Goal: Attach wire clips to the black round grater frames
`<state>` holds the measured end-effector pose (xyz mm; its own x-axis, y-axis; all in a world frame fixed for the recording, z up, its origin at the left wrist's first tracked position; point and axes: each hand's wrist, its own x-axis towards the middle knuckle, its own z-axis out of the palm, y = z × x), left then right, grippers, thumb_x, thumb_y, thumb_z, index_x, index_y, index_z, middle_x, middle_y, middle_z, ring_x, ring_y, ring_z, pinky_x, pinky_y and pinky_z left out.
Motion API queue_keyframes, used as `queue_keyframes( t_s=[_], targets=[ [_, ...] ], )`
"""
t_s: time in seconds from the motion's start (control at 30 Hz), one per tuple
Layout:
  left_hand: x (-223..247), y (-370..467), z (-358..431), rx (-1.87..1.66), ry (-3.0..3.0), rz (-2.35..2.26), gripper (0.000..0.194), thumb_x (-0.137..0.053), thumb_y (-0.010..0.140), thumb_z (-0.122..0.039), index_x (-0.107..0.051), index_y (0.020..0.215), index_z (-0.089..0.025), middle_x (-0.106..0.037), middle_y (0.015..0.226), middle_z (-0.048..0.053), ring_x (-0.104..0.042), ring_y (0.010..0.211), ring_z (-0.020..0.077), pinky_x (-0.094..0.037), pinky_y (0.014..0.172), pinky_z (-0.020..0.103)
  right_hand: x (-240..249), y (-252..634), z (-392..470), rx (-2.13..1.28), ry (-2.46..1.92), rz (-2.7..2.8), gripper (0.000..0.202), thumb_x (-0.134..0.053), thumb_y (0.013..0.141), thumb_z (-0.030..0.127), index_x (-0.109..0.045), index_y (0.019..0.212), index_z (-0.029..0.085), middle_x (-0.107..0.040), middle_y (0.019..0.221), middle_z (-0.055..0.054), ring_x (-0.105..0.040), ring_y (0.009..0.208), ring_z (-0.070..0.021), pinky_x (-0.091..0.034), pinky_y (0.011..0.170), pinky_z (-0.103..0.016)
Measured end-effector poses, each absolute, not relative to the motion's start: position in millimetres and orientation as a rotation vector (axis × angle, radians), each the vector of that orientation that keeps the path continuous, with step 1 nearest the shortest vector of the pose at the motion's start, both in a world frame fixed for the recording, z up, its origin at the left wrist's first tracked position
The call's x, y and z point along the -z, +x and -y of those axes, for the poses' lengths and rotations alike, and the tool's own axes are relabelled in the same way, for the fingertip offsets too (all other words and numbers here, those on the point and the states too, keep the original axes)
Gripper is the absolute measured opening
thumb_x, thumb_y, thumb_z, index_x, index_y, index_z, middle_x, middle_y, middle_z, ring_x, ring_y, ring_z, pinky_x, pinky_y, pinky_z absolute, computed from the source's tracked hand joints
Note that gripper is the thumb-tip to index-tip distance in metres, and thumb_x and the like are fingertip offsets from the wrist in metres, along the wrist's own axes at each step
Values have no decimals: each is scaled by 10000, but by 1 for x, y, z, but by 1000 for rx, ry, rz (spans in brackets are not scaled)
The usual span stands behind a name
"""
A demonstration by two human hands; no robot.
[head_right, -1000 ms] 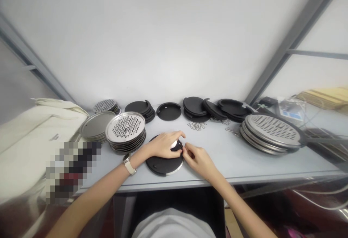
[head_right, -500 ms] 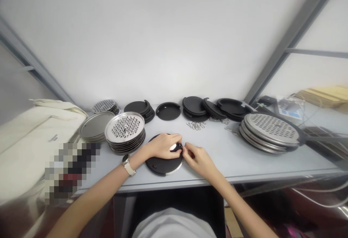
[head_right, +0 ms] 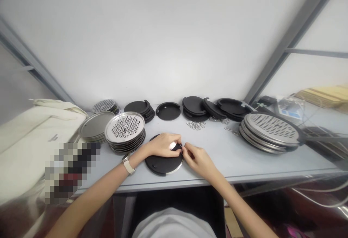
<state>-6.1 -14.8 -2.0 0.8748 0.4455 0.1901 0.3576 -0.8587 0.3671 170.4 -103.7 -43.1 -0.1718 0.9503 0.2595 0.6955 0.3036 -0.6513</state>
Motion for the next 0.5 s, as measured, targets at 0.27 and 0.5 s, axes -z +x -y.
queue_keyframes(
  t_s=[0.27,0.5],
  targets=[
    [3,-7,13,-395,2702,-589,180,-577,770,-342,-512,862,-202,-613,828,-9,-561,724,145,-380,633,240,43,170,104,-459,-1464,1957,300,-366,945,327,-327,666,225,-387,534,58,-373,464,-105,-286,493,-232],
    [4,-6,12,-396,2682,-584,183,-582,772,-345,-515,864,-201,-616,831,-7,-570,741,151,-391,652,242,40,169,105,-436,-1469,1955,307,-352,950,338,-308,667,227,-378,535,58,-377,464,-109,-293,495,-234]
  ],
)
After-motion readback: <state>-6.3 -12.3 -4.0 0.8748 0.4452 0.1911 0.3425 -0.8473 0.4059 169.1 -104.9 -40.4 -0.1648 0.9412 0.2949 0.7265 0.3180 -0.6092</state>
